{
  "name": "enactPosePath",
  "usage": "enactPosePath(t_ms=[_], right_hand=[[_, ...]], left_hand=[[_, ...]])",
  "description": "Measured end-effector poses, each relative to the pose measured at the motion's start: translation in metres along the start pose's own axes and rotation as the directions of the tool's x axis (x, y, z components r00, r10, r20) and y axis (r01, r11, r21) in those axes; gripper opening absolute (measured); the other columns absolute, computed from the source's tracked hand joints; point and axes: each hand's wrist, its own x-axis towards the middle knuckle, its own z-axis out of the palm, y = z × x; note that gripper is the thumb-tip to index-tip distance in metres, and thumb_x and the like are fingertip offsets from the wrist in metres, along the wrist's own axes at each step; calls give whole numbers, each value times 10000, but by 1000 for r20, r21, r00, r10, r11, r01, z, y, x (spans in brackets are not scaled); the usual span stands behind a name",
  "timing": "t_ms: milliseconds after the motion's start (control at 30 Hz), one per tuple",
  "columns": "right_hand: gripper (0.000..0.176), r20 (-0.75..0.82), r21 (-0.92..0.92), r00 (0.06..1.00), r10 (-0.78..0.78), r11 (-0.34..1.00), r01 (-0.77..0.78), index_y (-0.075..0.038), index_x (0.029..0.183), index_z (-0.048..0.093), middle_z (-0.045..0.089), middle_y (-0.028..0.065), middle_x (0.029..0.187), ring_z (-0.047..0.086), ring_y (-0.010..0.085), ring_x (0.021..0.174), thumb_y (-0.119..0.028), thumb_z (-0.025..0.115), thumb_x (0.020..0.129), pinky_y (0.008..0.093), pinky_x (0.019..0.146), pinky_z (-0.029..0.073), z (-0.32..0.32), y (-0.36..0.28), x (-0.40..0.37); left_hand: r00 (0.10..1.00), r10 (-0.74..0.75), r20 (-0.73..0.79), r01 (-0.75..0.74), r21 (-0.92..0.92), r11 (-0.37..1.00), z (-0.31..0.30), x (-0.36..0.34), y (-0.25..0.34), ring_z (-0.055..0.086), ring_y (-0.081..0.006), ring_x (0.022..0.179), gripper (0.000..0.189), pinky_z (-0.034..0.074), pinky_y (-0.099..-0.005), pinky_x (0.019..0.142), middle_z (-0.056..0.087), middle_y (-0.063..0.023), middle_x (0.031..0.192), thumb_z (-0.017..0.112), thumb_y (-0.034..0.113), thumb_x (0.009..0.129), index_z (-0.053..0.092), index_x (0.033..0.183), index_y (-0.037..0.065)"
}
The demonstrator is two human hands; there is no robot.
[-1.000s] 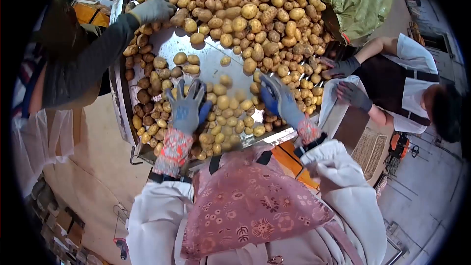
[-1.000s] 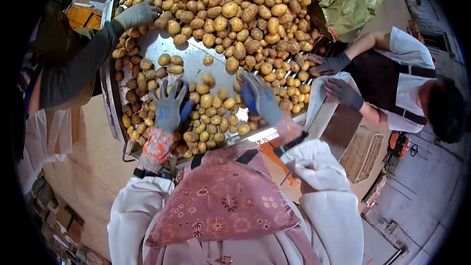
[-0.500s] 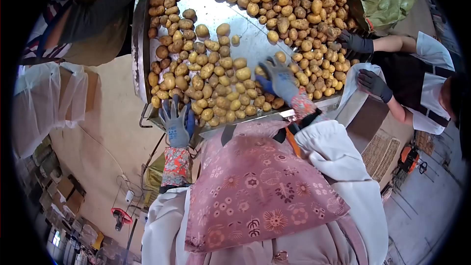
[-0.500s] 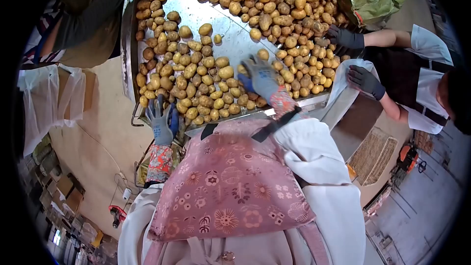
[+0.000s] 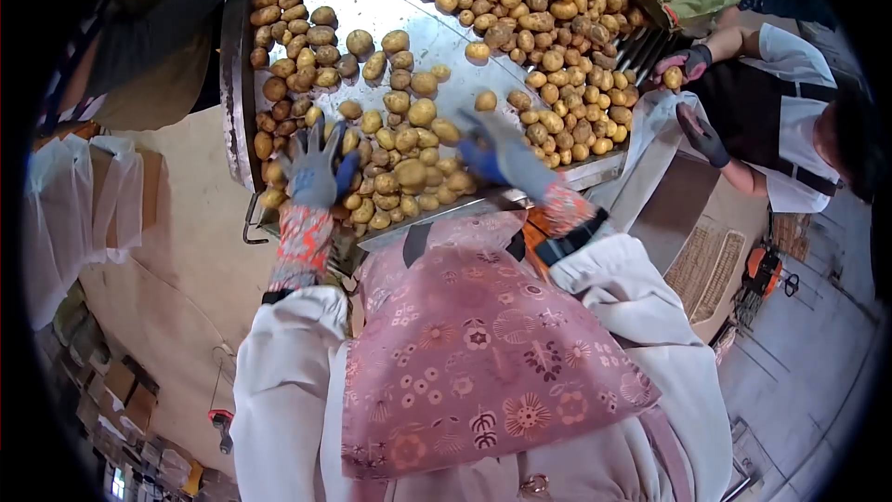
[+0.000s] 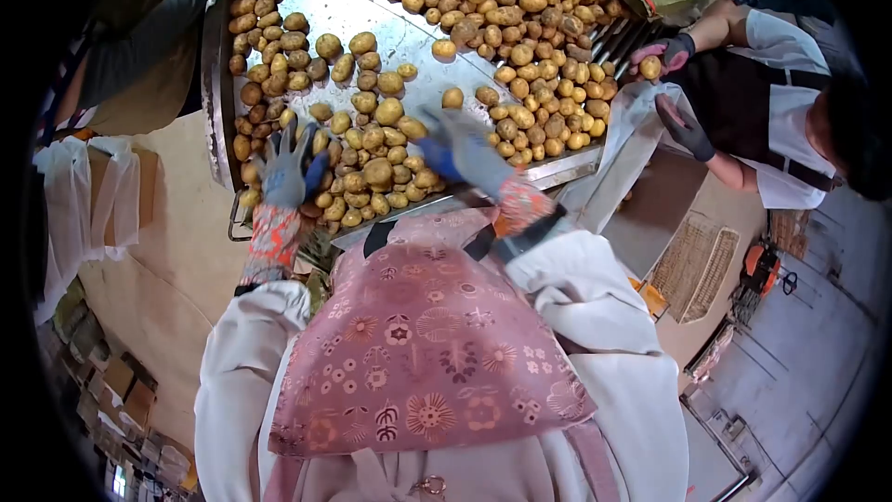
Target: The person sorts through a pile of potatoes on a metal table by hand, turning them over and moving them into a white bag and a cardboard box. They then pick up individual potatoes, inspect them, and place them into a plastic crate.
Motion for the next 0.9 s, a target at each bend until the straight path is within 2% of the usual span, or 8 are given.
enactPosePath(t_ms=[133,367,433,533,600,667,800,900], right_hand=[[763,-25,-755,995,-92,655,42,-310,1474,432,322,168,1559,226,470,1445,-501,717,793,667,1099,256,-30,51,-64],[770,-32,-458,999,24,888,-36,-242,1472,444,386,180,1517,292,474,1424,-604,658,827,665,1061,335,90,-31,-8],[704,303,-123,926,-225,954,272,-182,1451,473,528,196,1406,487,434,1307,-556,629,875,557,1026,433,55,-56,24],[416,178,720,975,134,658,-222,-104,1331,558,691,221,1022,680,331,964,-249,615,945,413,846,540,-20,-21,42],[500,-340,81,940,35,997,-8,-200,1399,508,655,222,1135,644,330,1033,-282,639,923,447,837,521,-88,31,31],[691,-398,-694,908,-132,690,-204,-255,1483,430,465,244,1436,459,433,1305,-477,668,873,572,1007,404,-121,68,-5],[898,-185,-703,978,94,683,-199,-322,1562,273,100,228,1625,100,617,1419,-677,626,816,755,1084,141,-73,82,-51],[894,-91,-650,979,182,734,-197,-302,1559,278,118,243,1616,105,646,1396,-661,624,817,817,1036,88,-21,39,-44]], left_hand=[[983,45,-179,-68,-125,990,11,-47,-30,387,-347,1384,567,180,-664,1124,460,-118,1489,644,495,873,573,1383,256],[864,162,-477,-272,-170,947,-40,49,-10,516,-383,1260,379,328,-526,1100,580,-176,1346,609,300,943,645,1281,132],[804,253,-538,-328,-45,944,-61,105,-1,489,-454,1272,482,368,-487,1088,488,-242,1427,587,329,956,543,1392,127],[987,-3,-163,-27,-180,983,-81,161,-5,470,-475,1291,677,390,-488,1072,437,-276,1462,573,530,916,447,1476,171],[996,-85,-9,80,-242,967,-30,182,-48,463,-462,1311,773,387,-482,1078,425,-274,1475,580,597,883,385,1515,197],[974,16,-228,-46,-126,991,-35,145,-42,457,-438,1331,797,381,-472,1091,446,-247,1473,579,581,895,324,1541,190],[997,-73,16,72,-435,897,-15,53,-61,439,-459,1324,713,368,-490,1096,440,-258,1468,608,427,923,345,1535,173],[954,61,-294,-137,-245,960,24,-9,-71,448,-481,1291,712,377,-539,1064,416,-300,1466,644,434,897,407,1494,128]])
